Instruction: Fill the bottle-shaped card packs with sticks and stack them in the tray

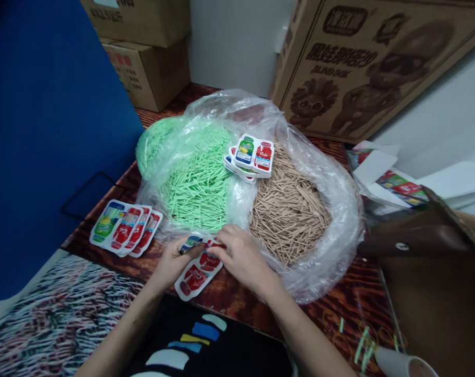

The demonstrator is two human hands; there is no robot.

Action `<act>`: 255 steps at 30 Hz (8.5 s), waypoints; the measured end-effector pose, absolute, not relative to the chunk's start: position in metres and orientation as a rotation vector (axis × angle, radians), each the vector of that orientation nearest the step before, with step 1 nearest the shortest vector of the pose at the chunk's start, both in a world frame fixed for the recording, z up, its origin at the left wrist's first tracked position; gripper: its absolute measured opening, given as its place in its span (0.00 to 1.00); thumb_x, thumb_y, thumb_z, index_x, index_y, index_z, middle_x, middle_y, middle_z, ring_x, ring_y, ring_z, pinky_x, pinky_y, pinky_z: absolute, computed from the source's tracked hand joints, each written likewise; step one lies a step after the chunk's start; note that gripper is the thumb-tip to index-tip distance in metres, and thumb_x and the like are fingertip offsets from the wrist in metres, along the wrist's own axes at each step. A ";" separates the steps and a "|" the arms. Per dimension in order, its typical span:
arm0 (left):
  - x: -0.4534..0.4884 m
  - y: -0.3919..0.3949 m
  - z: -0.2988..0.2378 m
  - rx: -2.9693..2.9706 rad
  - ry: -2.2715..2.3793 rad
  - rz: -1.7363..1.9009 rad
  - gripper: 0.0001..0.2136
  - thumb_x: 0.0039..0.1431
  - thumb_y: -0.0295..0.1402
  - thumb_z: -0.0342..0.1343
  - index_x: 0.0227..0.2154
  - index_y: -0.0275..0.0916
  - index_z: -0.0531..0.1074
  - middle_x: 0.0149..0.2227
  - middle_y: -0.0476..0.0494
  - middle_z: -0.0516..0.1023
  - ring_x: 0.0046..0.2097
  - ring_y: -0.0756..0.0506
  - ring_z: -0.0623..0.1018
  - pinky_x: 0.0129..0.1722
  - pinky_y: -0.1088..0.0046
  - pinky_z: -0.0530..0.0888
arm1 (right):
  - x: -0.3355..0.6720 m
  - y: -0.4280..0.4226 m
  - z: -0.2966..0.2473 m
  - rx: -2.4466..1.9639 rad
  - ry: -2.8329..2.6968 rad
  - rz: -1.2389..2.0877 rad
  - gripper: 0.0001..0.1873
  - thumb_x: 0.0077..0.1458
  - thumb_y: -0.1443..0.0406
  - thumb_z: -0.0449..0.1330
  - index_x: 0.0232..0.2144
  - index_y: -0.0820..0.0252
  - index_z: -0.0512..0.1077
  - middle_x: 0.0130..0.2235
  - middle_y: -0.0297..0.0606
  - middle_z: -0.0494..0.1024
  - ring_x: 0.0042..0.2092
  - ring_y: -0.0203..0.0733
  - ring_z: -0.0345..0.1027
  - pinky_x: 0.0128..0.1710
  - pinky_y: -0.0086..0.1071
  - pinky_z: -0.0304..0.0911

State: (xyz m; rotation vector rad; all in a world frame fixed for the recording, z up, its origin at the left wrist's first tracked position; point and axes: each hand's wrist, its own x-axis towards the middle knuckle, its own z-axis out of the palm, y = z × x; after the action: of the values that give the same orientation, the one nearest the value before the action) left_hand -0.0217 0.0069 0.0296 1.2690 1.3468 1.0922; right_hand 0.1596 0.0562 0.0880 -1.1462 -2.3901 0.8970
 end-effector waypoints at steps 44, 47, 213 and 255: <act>-0.043 0.083 -0.011 2.263 1.696 0.709 0.13 0.61 0.26 0.50 0.48 0.40 0.69 0.39 0.44 0.77 0.41 0.45 0.75 0.40 0.69 0.71 | 0.131 0.096 0.014 -1.597 -2.813 0.021 0.05 0.58 0.69 0.55 0.34 0.62 0.71 0.41 0.45 0.70 0.44 0.49 0.59 0.38 0.36 0.54; -0.046 0.075 -0.010 2.191 1.675 0.844 0.13 0.62 0.26 0.49 0.49 0.39 0.68 0.41 0.43 0.77 0.43 0.44 0.75 0.42 0.68 0.71 | 0.129 0.097 0.013 -1.546 -2.847 0.032 0.08 0.58 0.71 0.53 0.33 0.61 0.72 0.40 0.46 0.70 0.44 0.49 0.58 0.36 0.36 0.53; -0.028 -0.010 -0.023 1.015 1.376 1.412 0.08 0.55 0.33 0.58 0.35 0.40 0.80 0.40 0.42 0.80 0.45 0.43 0.77 0.47 0.67 0.71 | 0.134 0.095 0.039 -1.301 -1.616 1.412 0.09 0.57 0.61 0.54 0.37 0.58 0.71 0.32 0.36 0.76 0.33 0.39 0.71 0.32 0.32 0.66; -0.018 0.001 -0.002 0.930 1.110 1.015 0.10 0.46 0.34 0.65 0.33 0.37 0.77 0.29 0.49 0.77 0.31 0.48 0.75 0.33 0.74 0.71 | 0.160 0.037 0.070 -1.146 -2.171 0.926 0.08 0.61 0.69 0.51 0.37 0.56 0.70 0.34 0.37 0.72 0.36 0.40 0.68 0.37 0.33 0.63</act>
State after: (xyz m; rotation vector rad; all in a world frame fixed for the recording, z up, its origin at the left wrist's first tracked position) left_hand -0.0182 0.0011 -0.0020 0.9300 1.1095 1.0152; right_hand 0.1605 0.0365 0.0702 -1.1459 -2.1713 0.9262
